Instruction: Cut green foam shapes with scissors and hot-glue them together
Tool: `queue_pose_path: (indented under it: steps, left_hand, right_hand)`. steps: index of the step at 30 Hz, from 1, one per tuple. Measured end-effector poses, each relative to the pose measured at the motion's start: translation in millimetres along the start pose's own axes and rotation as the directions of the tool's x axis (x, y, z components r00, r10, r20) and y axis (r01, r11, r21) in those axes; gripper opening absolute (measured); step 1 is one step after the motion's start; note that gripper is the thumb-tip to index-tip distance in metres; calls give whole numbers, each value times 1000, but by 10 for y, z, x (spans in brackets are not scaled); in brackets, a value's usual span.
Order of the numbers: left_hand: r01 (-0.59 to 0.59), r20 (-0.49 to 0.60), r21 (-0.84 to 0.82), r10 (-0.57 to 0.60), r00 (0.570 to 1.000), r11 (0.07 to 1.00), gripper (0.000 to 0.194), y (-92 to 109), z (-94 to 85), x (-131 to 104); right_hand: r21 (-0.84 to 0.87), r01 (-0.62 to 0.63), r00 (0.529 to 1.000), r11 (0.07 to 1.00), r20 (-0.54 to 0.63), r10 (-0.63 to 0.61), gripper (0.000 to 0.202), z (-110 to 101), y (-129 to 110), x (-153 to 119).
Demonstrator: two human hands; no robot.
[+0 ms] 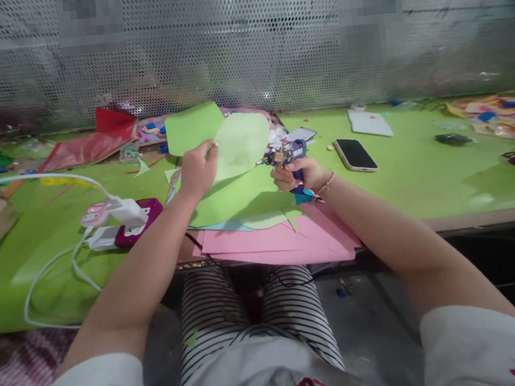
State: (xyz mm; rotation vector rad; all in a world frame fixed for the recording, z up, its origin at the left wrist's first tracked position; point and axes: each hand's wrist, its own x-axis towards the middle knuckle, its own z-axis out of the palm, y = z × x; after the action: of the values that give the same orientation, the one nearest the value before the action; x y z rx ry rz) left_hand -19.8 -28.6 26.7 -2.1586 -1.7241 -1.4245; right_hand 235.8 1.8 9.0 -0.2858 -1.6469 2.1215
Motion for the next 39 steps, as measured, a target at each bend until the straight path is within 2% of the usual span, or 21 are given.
queue_pose_path:
  steps: [6, 17, 24, 27, 29, 31, 35, 39]
  left_hand:
    - [-32, 14, 25, 31, 999, 999, 44, 25, -15, -9]
    - [-61, -11, 58, 62, 998, 996, 45, -25, -1, -2]
    - [-64, -13, 50, 64, 998, 997, 50, -38, 13, -2]
    - [-54, -16, 55, 55, 998, 997, 50, -52, 18, 4]
    - [-40, -24, 45, 41, 999, 998, 50, -55, 18, 10]
    - [-6, -37, 25, 7, 999, 1000, 50, -50, 15, 16]
    - [67, -53, -25, -69, 996, 997, 49, -35, 7, 26]
    - [78, -83, -39, -81, 993, 996, 45, -45, 18, 33]
  right_hand:
    - [11, 36, 998, 999, -48, -36, 34, 83, 3, 4]
    - [-42, 35, 993, 998, -114, -40, 40, 73, 41, 2]
    - [1, 59, 998, 998, 24, -59, 36, 73, 41, 17]
    - [-25, 52, 998, 998, 27, -51, 34, 26, 37, 35]
    - [-76, 29, 999, 997, -33, -32, 33, -5, 32, 50]
    - [-137, 16, 988, 990, -148, -36, 32, -17, 28, 65]
    - [-206, -26, 908, 978, -415, -64, 25, 15, 37, 95]
    - [-221, -54, 851, 974, -520, -71, 24, 43, 61, 136]
